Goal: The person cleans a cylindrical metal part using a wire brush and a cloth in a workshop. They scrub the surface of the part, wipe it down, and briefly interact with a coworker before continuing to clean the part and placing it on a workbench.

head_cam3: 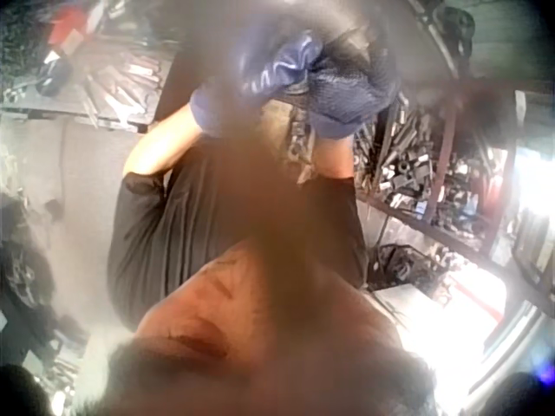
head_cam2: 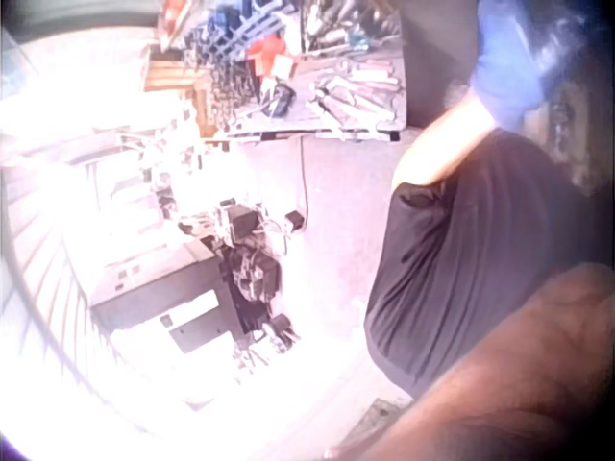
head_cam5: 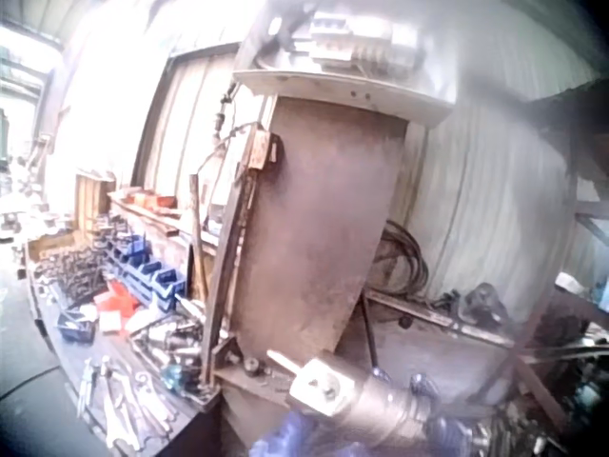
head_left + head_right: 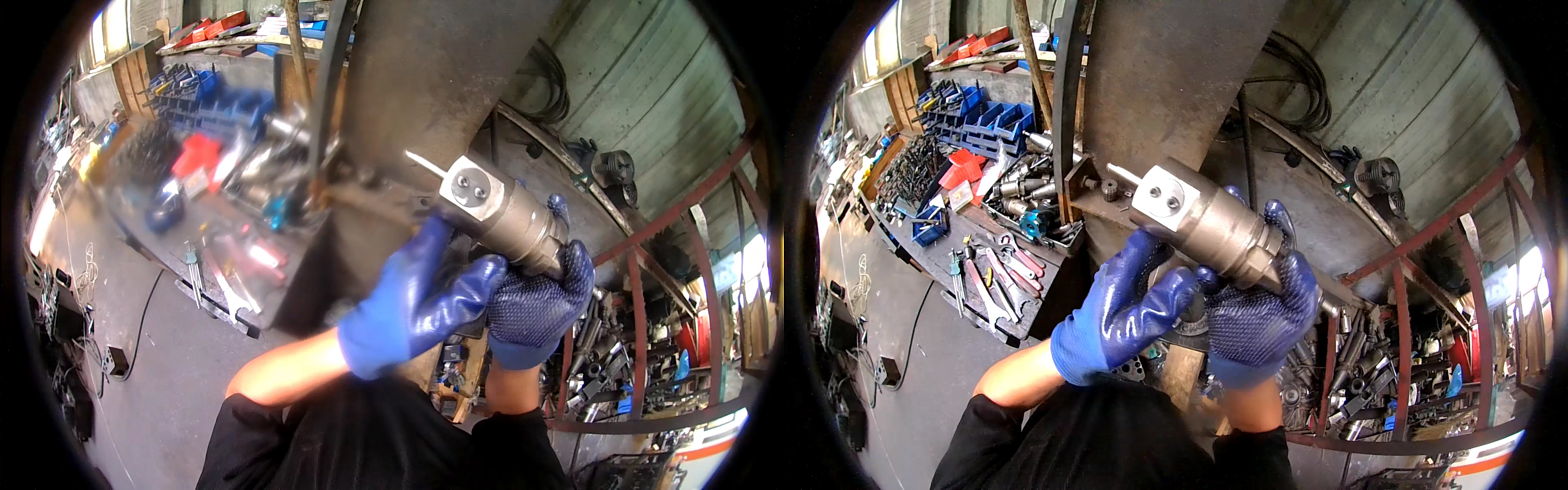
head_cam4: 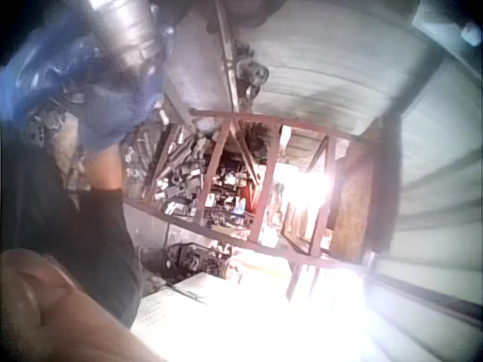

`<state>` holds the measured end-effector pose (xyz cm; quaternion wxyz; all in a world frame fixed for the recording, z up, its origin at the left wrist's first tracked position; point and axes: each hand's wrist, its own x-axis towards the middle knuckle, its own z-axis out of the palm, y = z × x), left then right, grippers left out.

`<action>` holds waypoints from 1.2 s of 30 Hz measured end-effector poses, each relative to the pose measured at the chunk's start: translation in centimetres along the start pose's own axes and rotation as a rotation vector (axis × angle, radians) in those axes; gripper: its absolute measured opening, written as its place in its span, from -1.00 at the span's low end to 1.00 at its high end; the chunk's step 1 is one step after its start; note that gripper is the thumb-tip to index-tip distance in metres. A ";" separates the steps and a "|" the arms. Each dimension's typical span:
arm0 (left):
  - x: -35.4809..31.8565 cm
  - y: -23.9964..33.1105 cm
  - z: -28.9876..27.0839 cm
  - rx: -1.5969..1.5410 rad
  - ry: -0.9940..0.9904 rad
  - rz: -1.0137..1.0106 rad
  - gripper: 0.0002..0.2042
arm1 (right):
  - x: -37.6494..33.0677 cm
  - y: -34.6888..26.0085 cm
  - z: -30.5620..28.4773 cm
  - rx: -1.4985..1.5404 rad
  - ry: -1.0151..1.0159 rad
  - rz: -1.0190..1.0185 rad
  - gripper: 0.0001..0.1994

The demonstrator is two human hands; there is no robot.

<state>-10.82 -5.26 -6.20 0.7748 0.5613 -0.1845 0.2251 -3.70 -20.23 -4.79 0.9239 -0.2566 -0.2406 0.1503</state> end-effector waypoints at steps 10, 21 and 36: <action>-1.6 -2.4 -5.8 0.029 0.038 -0.225 -0.51 | 2.1 -0.2 -1.9 0.141 0.116 0.137 -0.41; -1.9 -4.2 -9.3 -0.187 0.060 -0.350 -0.54 | 2.9 0.9 -1.6 -0.353 0.084 0.073 -0.46; -3.2 -3.7 -8.6 0.543 -0.170 -0.108 -0.69 | 1.7 -0.4 -0.6 -0.554 0.030 0.037 -0.43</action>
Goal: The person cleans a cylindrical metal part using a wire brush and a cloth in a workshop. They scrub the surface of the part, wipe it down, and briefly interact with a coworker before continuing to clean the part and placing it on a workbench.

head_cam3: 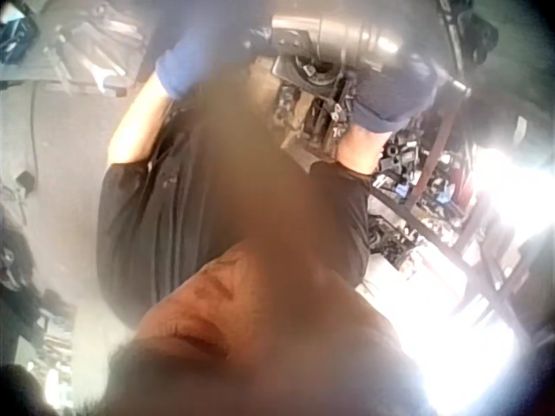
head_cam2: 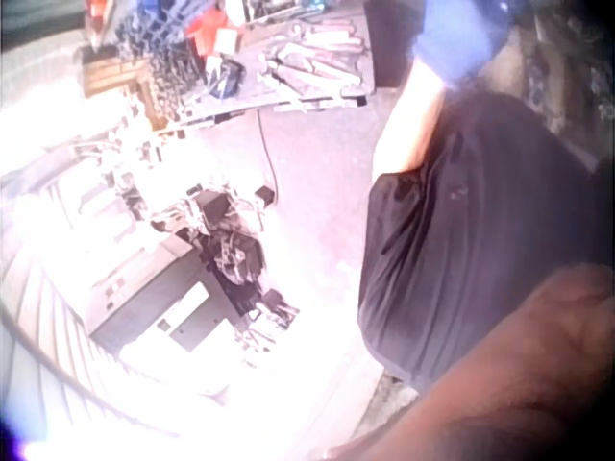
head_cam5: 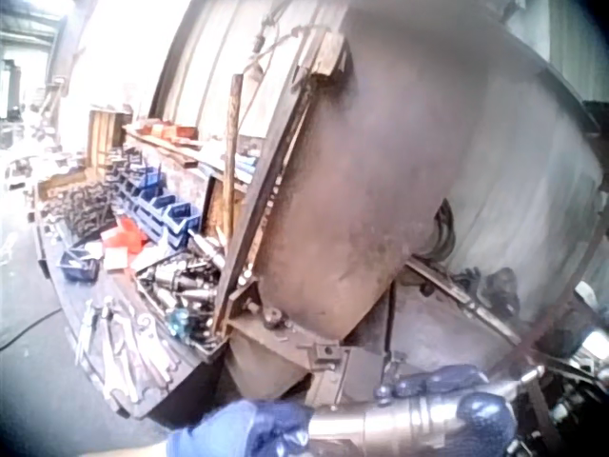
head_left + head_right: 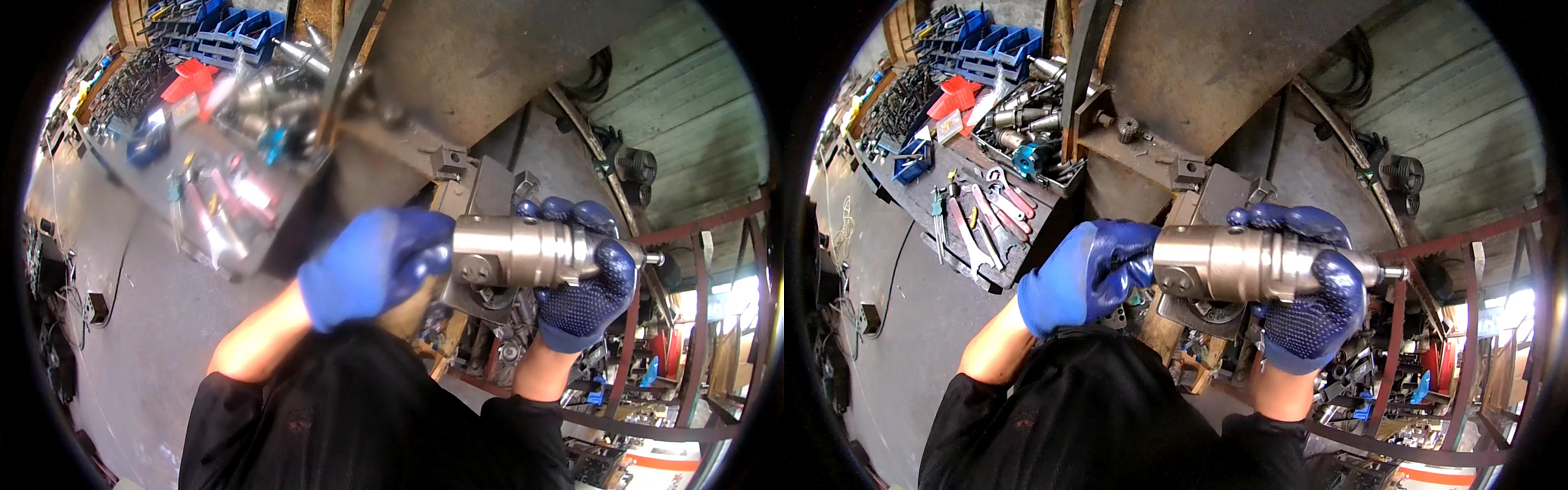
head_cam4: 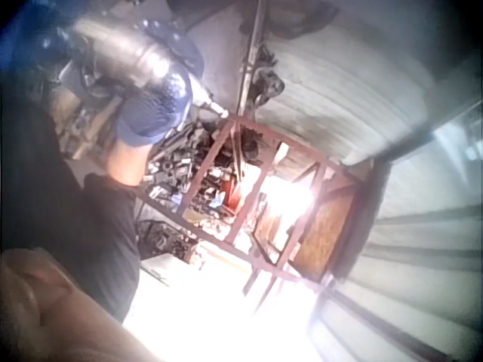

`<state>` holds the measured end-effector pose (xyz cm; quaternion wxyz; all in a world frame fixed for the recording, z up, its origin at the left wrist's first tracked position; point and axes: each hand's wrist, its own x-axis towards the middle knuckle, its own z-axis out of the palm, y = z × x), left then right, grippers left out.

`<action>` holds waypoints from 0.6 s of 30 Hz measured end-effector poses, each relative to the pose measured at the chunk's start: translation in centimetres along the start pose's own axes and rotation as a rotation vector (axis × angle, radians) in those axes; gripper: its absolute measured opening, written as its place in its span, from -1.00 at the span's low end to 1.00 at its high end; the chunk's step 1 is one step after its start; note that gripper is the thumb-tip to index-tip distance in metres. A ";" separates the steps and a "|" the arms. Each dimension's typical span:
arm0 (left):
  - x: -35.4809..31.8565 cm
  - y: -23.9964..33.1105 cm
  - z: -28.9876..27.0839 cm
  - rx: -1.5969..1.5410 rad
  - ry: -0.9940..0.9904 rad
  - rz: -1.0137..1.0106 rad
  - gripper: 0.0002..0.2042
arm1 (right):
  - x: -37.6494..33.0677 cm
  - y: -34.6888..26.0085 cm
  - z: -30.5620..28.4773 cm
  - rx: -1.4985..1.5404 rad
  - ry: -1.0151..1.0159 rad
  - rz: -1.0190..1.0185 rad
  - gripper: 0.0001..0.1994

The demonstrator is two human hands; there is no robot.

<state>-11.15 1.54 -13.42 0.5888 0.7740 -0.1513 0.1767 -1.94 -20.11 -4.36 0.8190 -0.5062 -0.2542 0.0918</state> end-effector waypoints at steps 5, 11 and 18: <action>0.5 1.9 -0.9 0.283 0.054 0.070 -0.69 | -0.5 0.4 -0.4 0.039 0.006 -0.048 -0.46; -0.1 -1.6 -0.1 0.264 0.135 0.100 -0.62 | -0.1 1.2 0.0 0.026 -0.096 -0.005 -0.46; -0.1 -1.7 -0.7 0.216 0.057 0.004 -0.65 | 0.7 0.3 0.9 -0.272 -0.127 -0.021 -0.47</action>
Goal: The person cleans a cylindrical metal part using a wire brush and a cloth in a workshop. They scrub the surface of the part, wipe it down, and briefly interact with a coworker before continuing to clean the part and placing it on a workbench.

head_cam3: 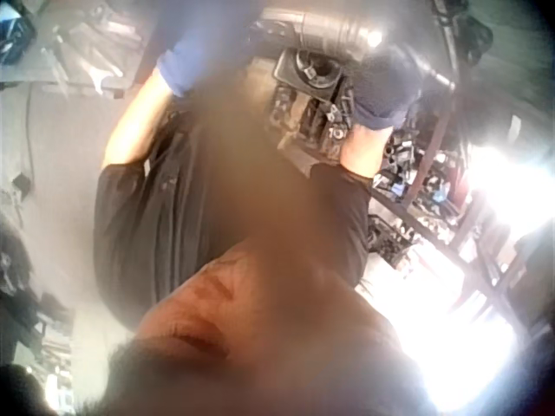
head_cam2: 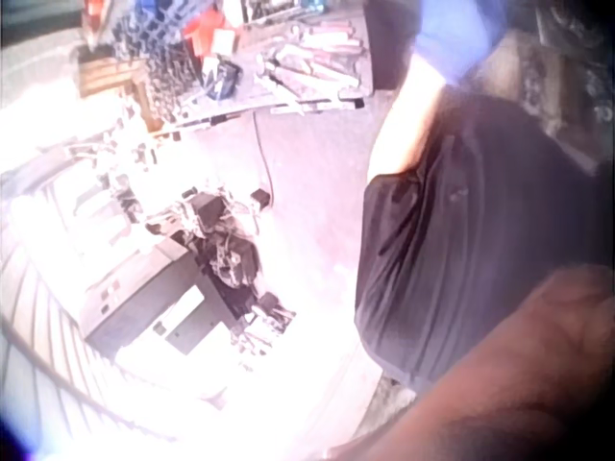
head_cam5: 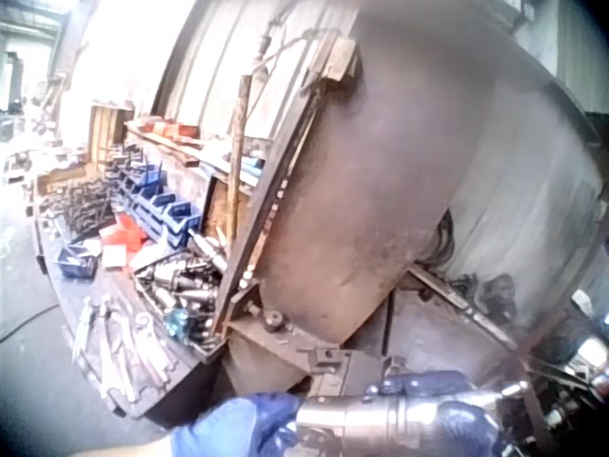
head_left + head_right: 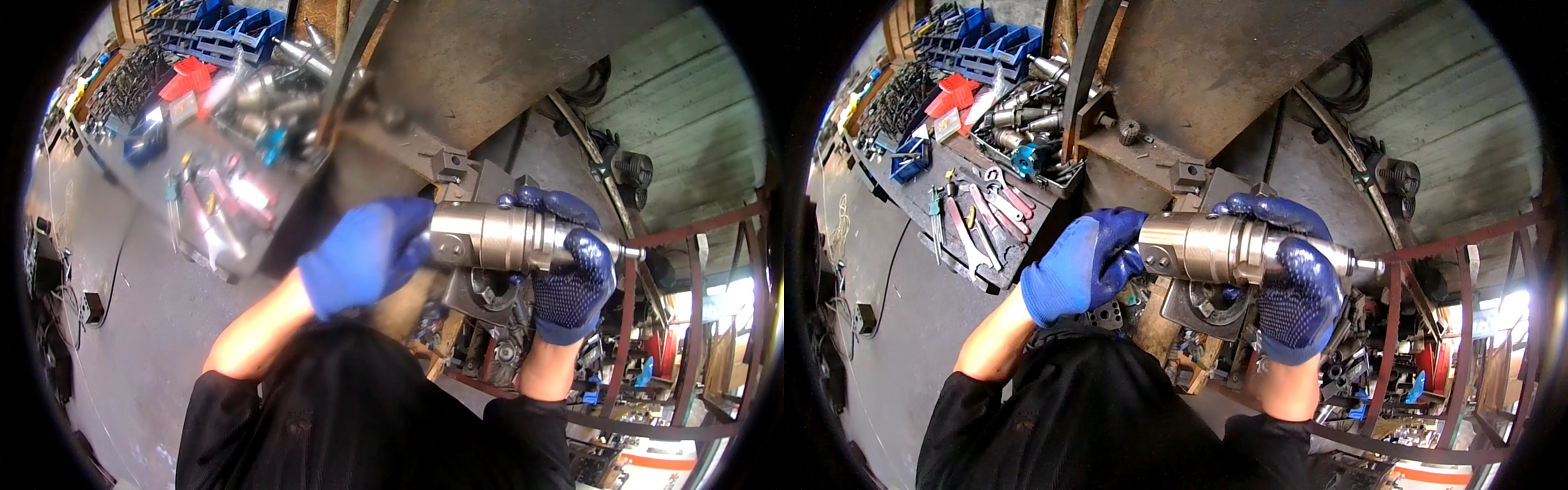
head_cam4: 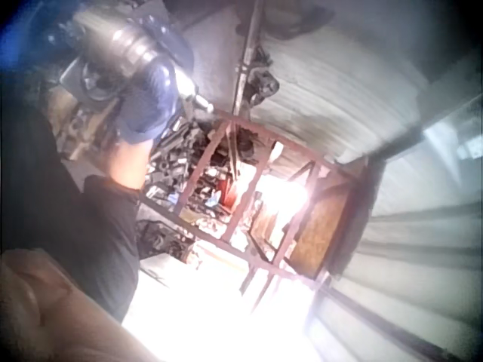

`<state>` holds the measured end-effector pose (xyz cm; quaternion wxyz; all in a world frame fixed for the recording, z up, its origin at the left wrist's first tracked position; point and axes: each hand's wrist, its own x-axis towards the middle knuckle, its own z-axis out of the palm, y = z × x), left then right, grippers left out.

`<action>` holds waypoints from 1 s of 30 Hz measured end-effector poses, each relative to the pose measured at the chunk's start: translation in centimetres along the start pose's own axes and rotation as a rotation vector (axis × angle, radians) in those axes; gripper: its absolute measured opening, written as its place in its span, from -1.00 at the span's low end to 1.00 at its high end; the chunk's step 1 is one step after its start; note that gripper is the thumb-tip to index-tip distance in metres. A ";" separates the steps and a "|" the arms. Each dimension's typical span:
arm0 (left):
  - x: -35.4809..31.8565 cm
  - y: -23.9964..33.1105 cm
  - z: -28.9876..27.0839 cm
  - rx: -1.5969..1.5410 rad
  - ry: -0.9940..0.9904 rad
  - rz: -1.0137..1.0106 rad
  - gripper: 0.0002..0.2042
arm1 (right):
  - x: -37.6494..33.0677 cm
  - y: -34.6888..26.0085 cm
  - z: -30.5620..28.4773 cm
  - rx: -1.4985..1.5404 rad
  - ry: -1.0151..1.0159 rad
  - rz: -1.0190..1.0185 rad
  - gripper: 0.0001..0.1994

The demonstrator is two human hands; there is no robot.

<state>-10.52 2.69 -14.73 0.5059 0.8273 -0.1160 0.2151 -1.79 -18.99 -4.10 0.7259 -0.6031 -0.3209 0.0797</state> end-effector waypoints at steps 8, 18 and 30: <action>-0.3 -0.4 0.3 0.034 0.071 -0.027 -0.70 | 1.1 0.1 1.1 -0.010 -0.096 0.040 -0.52; -1.1 -0.1 0.8 0.024 0.237 0.050 -0.70 | 2.3 0.4 1.4 0.099 -0.135 0.005 -0.62; -2.0 -2.2 2.3 -0.163 0.167 0.085 -0.67 | 2.9 -0.2 0.5 0.044 -0.176 0.087 -0.68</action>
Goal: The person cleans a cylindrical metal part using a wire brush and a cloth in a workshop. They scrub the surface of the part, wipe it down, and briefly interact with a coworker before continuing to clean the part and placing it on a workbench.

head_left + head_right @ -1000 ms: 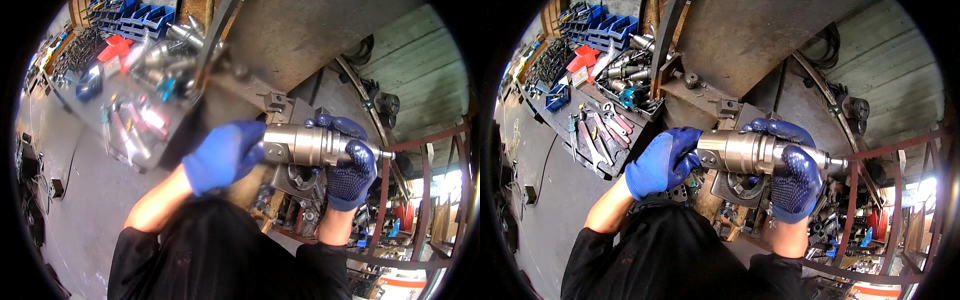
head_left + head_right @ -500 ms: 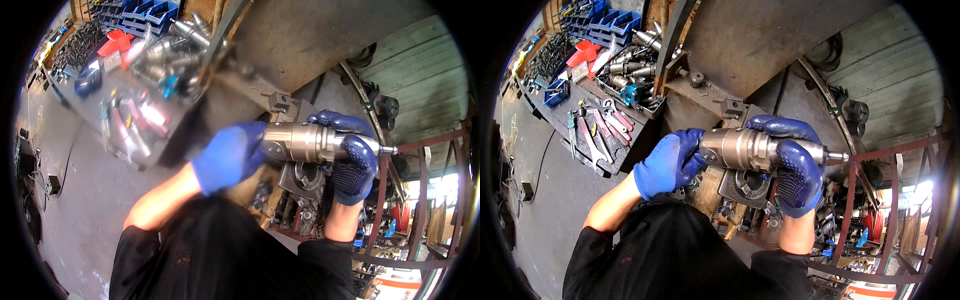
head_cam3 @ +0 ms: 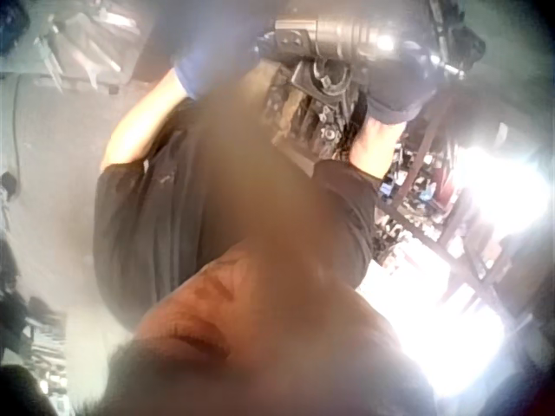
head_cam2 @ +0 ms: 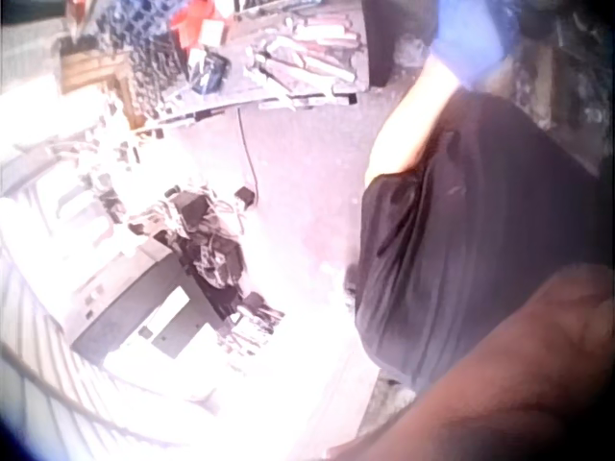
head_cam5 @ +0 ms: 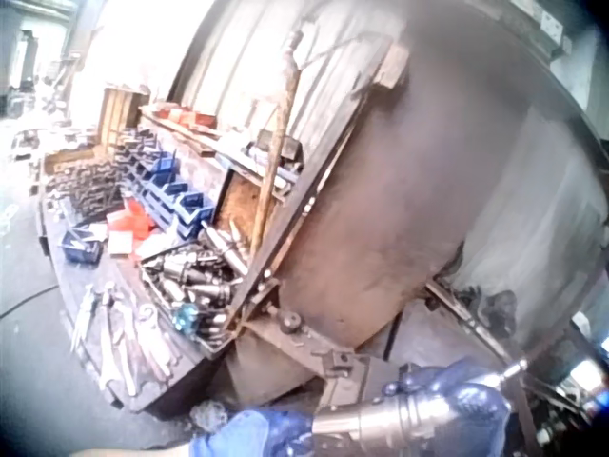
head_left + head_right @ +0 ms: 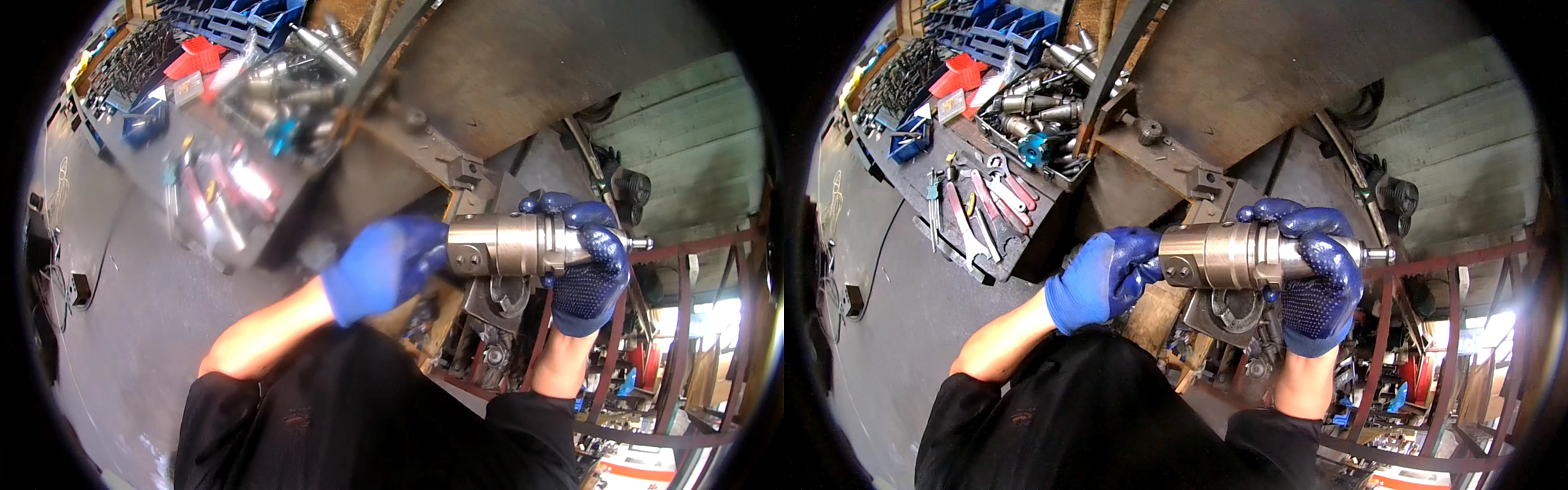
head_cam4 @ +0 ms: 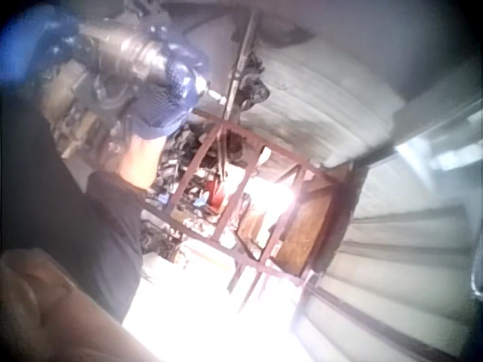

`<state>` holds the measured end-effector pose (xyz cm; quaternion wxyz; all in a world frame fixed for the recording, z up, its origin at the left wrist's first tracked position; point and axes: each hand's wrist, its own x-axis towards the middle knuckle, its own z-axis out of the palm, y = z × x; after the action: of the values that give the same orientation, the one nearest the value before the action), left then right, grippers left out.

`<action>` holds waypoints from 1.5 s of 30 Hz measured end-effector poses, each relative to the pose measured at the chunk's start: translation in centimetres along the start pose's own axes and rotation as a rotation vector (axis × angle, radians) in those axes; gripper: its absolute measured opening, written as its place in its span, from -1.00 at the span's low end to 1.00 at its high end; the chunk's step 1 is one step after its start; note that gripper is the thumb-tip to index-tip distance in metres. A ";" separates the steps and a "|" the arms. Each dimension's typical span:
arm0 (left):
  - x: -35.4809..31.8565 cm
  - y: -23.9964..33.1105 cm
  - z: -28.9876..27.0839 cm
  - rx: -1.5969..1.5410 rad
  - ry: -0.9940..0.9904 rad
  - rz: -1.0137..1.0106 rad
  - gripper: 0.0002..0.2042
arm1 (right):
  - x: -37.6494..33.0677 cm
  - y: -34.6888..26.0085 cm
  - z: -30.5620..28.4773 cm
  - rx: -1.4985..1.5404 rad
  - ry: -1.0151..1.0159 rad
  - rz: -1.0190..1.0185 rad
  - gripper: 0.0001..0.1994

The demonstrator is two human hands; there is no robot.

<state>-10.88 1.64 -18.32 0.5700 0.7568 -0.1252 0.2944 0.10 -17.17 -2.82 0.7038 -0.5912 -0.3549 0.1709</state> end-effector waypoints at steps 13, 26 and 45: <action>-0.5 -0.2 -0.5 0.152 -0.022 -0.004 -0.53 | -0.2 0.2 0.4 -0.031 0.013 -0.092 -0.66; 0.1 0.4 -0.3 0.147 -0.012 -0.018 -0.66 | -0.6 -0.2 0.3 -0.114 0.025 -0.101 -0.66; 0.9 0.3 -1.6 0.148 -0.130 -0.135 -0.75 | 0.1 0.8 0.4 -0.350 -0.023 -0.086 -0.68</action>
<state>-10.82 3.15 -17.25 0.5217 0.8211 -0.0886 0.2140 0.06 -16.61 -3.53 0.5928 -0.6870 -0.4121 0.0828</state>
